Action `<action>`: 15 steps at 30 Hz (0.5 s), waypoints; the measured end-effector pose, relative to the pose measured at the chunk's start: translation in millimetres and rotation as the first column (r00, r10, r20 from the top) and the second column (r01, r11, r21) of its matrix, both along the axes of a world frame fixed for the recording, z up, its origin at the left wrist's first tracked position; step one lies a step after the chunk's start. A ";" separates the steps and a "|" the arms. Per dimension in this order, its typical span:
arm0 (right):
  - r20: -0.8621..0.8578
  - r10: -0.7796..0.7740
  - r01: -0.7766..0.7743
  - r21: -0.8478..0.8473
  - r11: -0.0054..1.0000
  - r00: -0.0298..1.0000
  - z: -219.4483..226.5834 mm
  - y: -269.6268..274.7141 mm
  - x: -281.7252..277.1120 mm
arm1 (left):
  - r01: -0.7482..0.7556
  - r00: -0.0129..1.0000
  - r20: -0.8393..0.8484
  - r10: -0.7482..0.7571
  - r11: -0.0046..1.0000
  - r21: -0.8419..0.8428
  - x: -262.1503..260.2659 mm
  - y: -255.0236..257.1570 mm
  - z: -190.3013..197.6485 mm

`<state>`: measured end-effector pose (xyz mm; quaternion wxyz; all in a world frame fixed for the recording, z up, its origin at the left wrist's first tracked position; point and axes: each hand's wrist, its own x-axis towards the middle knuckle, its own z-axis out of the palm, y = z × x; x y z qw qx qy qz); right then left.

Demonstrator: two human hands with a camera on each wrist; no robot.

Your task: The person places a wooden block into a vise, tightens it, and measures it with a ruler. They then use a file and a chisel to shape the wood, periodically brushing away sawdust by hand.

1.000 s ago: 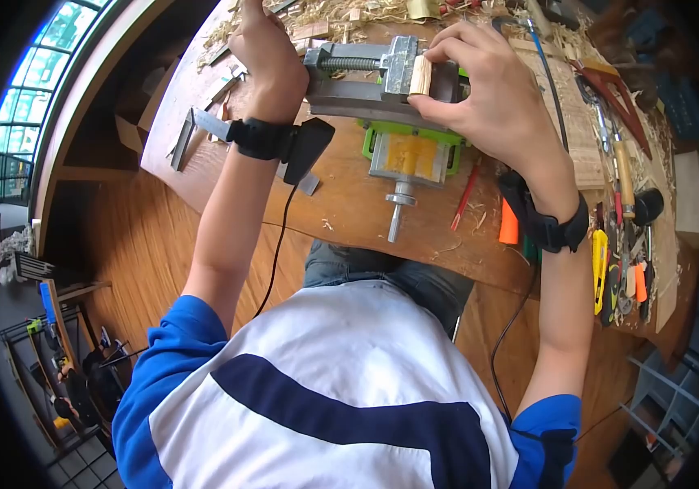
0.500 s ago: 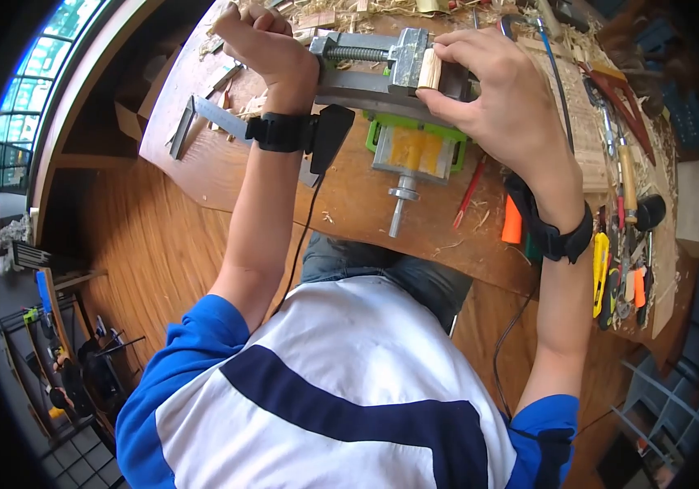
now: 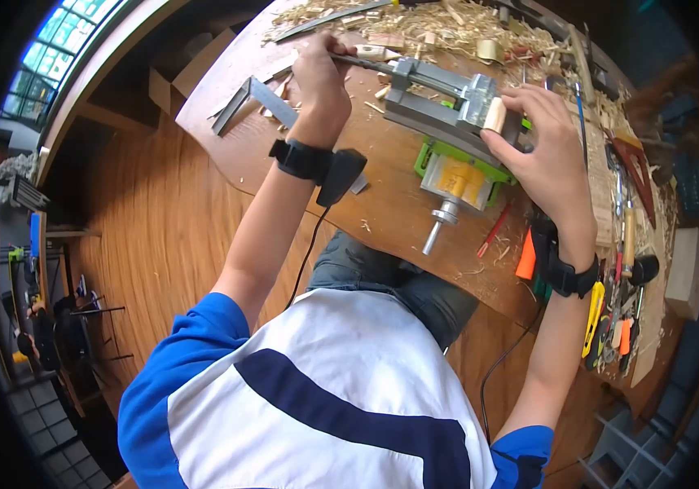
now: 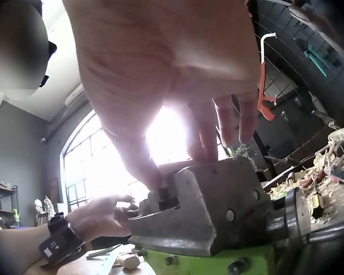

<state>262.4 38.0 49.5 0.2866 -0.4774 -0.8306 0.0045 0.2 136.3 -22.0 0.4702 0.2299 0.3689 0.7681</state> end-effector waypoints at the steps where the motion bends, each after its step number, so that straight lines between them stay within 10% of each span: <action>1: 0.005 0.006 -0.007 0.018 1.000 1.000 -0.2 -0.1 -0.2 | 0.059 0.991 -0.115 -0.065 0.997 -0.055 -7.9 -6.2 -9.0; 9: 0.031 -0.113 0.115 -0.059 0.992 0.993 7.3 -11.3 -9.5 | 0.231 0.847 -0.442 -0.294 0.954 -0.193 -10.4 -58.1 -16.1; 13: -0.056 -0.205 0.197 -0.122 0.973 0.977 14.5 -24.1 -21.7 | 0.331 0.445 -0.862 -0.244 0.939 -0.094 -35.6 -79.2 -5.1; 15: -0.120 -0.237 0.230 -0.068 0.971 0.964 17.3 -29.6 -29.0 | 0.279 0.067 -0.998 -0.015 0.960 0.004 -58.4 -87.9 -10.2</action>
